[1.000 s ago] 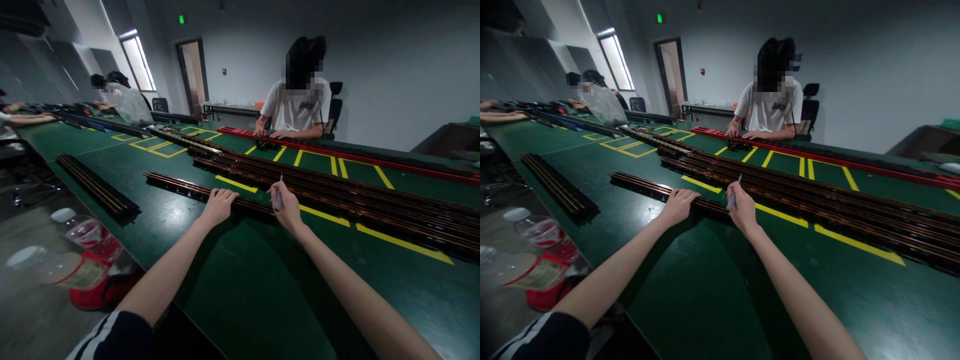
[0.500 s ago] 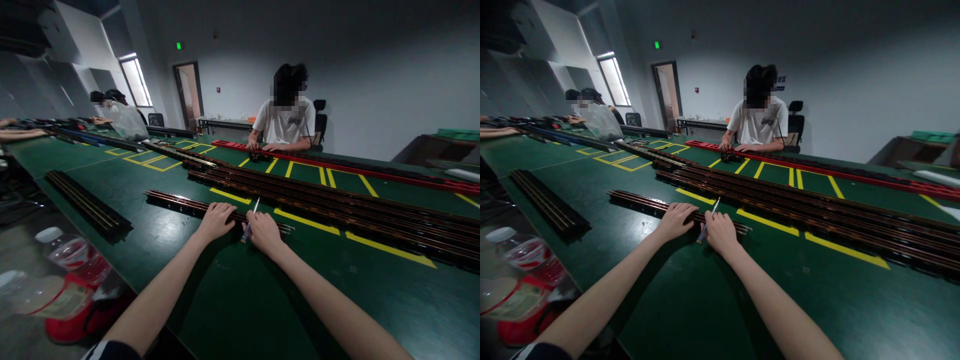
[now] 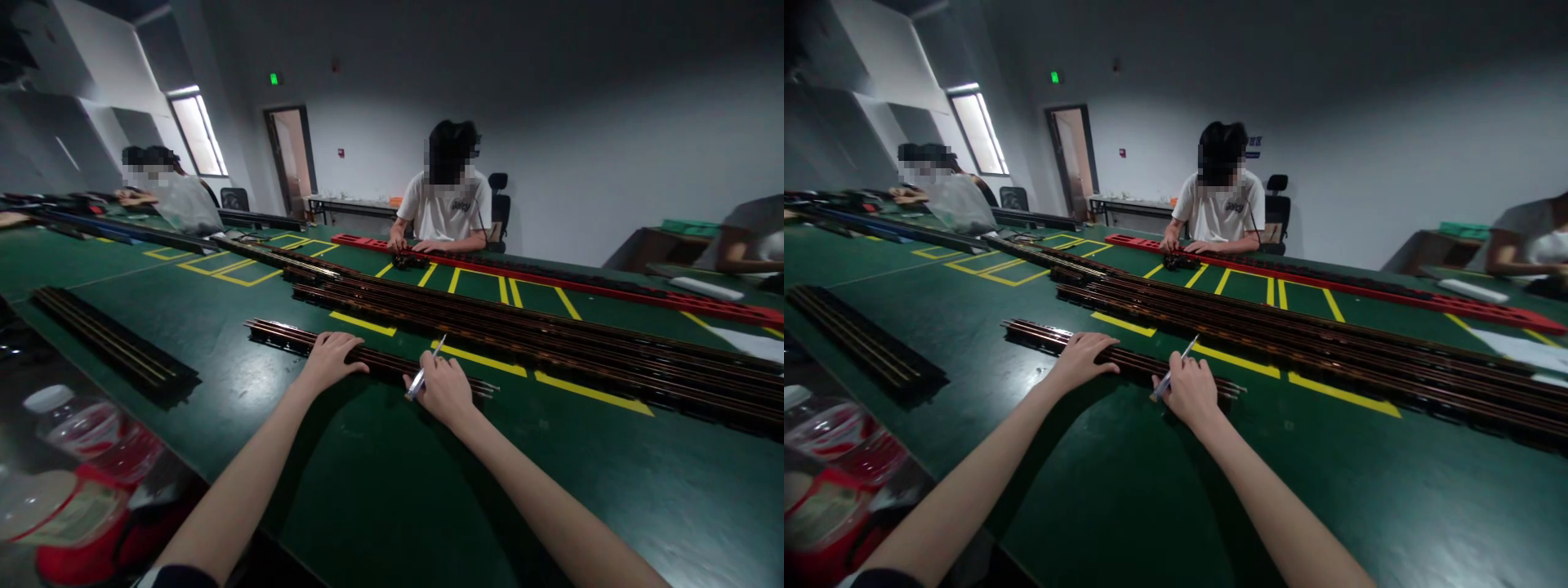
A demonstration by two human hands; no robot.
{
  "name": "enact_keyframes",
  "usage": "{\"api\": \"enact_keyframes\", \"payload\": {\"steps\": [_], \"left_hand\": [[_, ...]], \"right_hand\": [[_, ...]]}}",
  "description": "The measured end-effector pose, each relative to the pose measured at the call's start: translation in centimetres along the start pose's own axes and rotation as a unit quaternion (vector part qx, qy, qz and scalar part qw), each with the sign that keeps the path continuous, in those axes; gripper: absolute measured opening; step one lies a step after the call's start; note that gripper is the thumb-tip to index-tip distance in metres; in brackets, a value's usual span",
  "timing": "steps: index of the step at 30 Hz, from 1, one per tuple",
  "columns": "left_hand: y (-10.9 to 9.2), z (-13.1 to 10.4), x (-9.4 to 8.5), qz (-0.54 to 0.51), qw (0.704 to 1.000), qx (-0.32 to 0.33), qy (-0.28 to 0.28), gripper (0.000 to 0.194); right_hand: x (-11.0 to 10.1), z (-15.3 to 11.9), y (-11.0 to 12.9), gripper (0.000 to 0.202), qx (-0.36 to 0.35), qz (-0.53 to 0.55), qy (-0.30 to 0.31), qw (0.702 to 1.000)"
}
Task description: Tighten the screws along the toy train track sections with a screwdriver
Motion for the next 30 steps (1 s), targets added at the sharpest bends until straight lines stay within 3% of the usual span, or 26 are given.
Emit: {"api": "enact_keyframes", "payload": {"steps": [7, 15, 20, 24, 30], "left_hand": [[-2.1, 0.5, 0.7, -0.002, 0.999, 0.035, 0.032, 0.038], [-6.0, 0.8, 0.7, 0.001, 0.998, 0.053, 0.032, 0.038], [-8.1, 0.9, 1.2, -0.062, 0.988, 0.122, 0.070, 0.037], [-8.4, 1.6, 1.6, -0.120, 0.975, 0.158, 0.100, 0.040], [-10.4, 2.9, 1.9, -0.078, 0.974, 0.169, 0.126, 0.034]], "right_hand": [[-0.5, -3.3, -3.1, 0.029, 0.047, -0.001, -0.002, 0.999], [-0.7, -5.5, -5.0, 0.011, 0.008, 0.059, 0.024, 0.998], [-0.7, -7.9, -6.5, 0.010, -0.001, 0.051, 0.011, 0.999], [-1.1, -9.7, -7.2, 0.011, 0.012, 0.034, 0.012, 0.999], [-1.2, -11.4, -9.5, 0.016, 0.057, 0.034, 0.007, 0.998]]}}
Point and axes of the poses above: each hand's wrist, its own z-axis towards the middle knuckle, its own x-axis out of the palm, y = z × x, the point moved 10 cm from there along z, towards the middle knuckle, and after that the axes turned 11 degrees about y, right-handed, at the moved point
